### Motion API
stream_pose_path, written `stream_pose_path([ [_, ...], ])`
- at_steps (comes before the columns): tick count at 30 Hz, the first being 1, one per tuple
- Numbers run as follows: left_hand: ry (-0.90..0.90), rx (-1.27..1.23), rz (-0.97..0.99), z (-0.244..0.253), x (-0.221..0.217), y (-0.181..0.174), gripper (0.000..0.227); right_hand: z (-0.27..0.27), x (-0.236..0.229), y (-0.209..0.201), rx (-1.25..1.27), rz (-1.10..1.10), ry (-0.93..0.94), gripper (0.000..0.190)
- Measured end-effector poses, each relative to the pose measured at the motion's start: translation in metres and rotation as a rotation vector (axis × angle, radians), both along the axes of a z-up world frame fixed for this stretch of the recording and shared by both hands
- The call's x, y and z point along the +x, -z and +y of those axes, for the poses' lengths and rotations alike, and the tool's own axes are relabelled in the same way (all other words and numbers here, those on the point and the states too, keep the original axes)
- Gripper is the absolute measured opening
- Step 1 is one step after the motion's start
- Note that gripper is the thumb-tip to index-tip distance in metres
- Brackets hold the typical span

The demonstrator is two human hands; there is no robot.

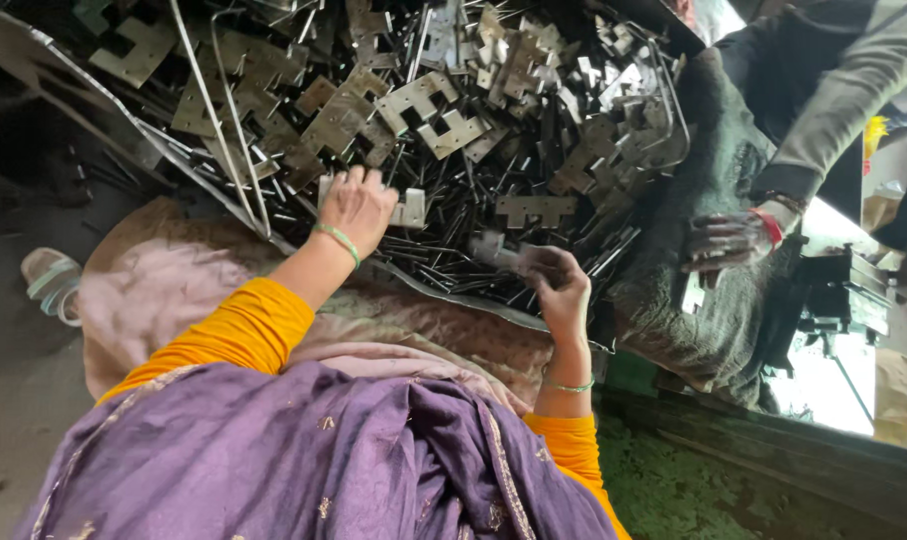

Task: The person sits on the floor and sorts small metal hardware pieces from a large pile, picking them up by hand and placing them into a wire basket. The person handles the parts one at a time, occasionally adjusting the pile to access more items.

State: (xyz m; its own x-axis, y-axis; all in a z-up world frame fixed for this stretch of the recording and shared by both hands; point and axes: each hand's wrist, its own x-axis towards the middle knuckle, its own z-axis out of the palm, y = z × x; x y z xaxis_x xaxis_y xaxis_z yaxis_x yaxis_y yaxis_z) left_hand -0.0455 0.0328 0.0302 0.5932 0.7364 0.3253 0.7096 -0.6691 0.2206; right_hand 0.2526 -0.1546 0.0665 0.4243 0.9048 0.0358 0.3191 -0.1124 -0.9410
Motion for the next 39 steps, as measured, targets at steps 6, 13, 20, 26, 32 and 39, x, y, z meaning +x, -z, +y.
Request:
stream_pose_path([
  [6, 0.115, -0.053, -0.234, -0.006, 0.005, 0.029, 0.018, -0.009, 0.024, 0.025, 0.268, 0.499, 0.349, 0.021],
  [13, -0.134, -1.471, -1.995, -0.009, 0.023, 0.016, 0.018, 0.017, -0.013, -0.008, 0.126, 1.076, 0.206, 0.049],
  [20, 0.058, -2.106, -1.829, -0.064, 0.058, 0.014, 0.04, 0.022, -0.105, -0.042, 0.113, -0.316, -0.304, 0.077],
  [26, 0.244, -1.334, -1.191, -0.074, 0.091, 0.027, 0.065, 0.018, -0.112, -0.044, 0.02, -0.221, -0.253, 0.068],
  [32, -0.019, -0.277, -0.487, 0.015, 0.056, 0.028, 0.05, -0.001, 0.013, -0.049, 0.081, 0.13, 0.276, 0.042],
  [39, -0.111, -0.08, -0.21, 0.057, 0.031, 0.043, 0.041, -0.041, 0.193, -0.039, -0.256, -1.323, 0.753, 0.069],
])
